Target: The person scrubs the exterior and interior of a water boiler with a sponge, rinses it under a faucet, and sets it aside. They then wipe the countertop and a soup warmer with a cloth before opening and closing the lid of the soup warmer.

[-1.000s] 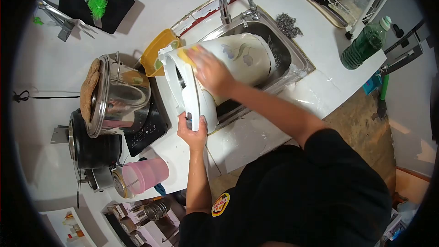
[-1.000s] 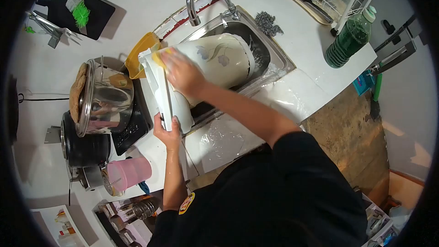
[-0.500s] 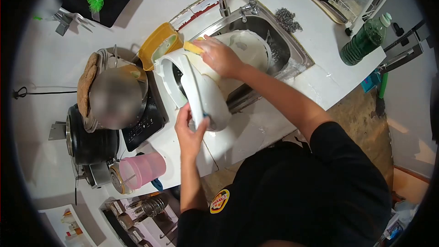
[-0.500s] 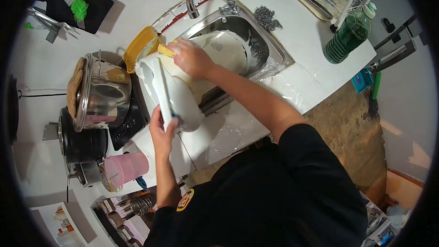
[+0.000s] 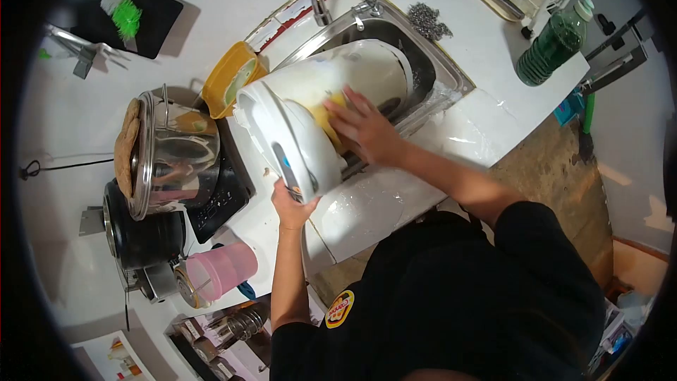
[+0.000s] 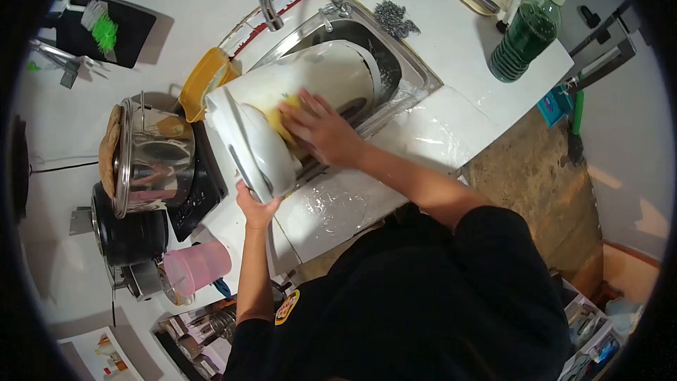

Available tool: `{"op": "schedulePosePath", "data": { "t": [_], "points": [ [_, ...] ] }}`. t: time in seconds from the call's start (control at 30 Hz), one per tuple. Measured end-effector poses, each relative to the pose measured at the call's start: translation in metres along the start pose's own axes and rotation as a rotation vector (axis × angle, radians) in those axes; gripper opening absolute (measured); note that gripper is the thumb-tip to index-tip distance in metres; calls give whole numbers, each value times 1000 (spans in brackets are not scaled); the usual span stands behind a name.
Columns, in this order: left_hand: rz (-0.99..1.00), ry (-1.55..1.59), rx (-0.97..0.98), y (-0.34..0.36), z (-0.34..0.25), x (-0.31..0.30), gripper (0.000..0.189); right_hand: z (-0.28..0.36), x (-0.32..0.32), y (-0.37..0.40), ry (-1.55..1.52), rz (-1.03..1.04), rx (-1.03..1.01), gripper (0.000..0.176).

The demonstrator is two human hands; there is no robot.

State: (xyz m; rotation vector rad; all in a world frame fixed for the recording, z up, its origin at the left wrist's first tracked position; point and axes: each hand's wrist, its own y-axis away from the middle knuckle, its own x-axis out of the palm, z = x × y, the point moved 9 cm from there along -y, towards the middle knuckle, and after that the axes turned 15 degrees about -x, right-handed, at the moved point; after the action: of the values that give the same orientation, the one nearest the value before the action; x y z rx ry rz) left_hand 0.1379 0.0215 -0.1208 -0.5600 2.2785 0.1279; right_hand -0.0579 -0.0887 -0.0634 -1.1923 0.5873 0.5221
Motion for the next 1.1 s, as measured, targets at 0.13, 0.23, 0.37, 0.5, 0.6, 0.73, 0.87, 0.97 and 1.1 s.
{"op": "schedulePosePath", "data": {
  "t": [0.13, 0.23, 0.37, 0.5, 0.6, 0.73, 0.87, 0.97, 1.1],
  "points": [
    [-261, 233, 147, -16, -56, -27, 77, -29, -11, -37, -124, -210, 7, 37],
    [-303, 252, 178, -27, -73, -39, 77, -30, 0, -27, -295, -263, 32, 35],
    [-262, 253, 92, -31, -63, -38, 63, -10, -1, -19, -220, -265, 104, 37],
    [-342, 234, 83, -24, -61, -37, 57, -71, 13, -75, -271, -172, 112, 39],
    [-346, 234, 96, -18, -60, -32, 52, -97, 28, -102, -412, -83, 94, 38],
    [-369, 231, 91, -20, -62, -35, 59, -81, 14, -72, -345, -263, 93, 31],
    [-379, 288, 92, -20, -65, -34, 61, -40, -7, -37, -152, -121, 49, 31],
    [-412, 307, 79, -22, -58, -37, 59, -42, -3, -46, -59, -73, 47, 33],
    [-446, 349, 65, -23, -66, -36, 60, -82, 10, -97, -76, -77, -11, 36]
  ]
}}
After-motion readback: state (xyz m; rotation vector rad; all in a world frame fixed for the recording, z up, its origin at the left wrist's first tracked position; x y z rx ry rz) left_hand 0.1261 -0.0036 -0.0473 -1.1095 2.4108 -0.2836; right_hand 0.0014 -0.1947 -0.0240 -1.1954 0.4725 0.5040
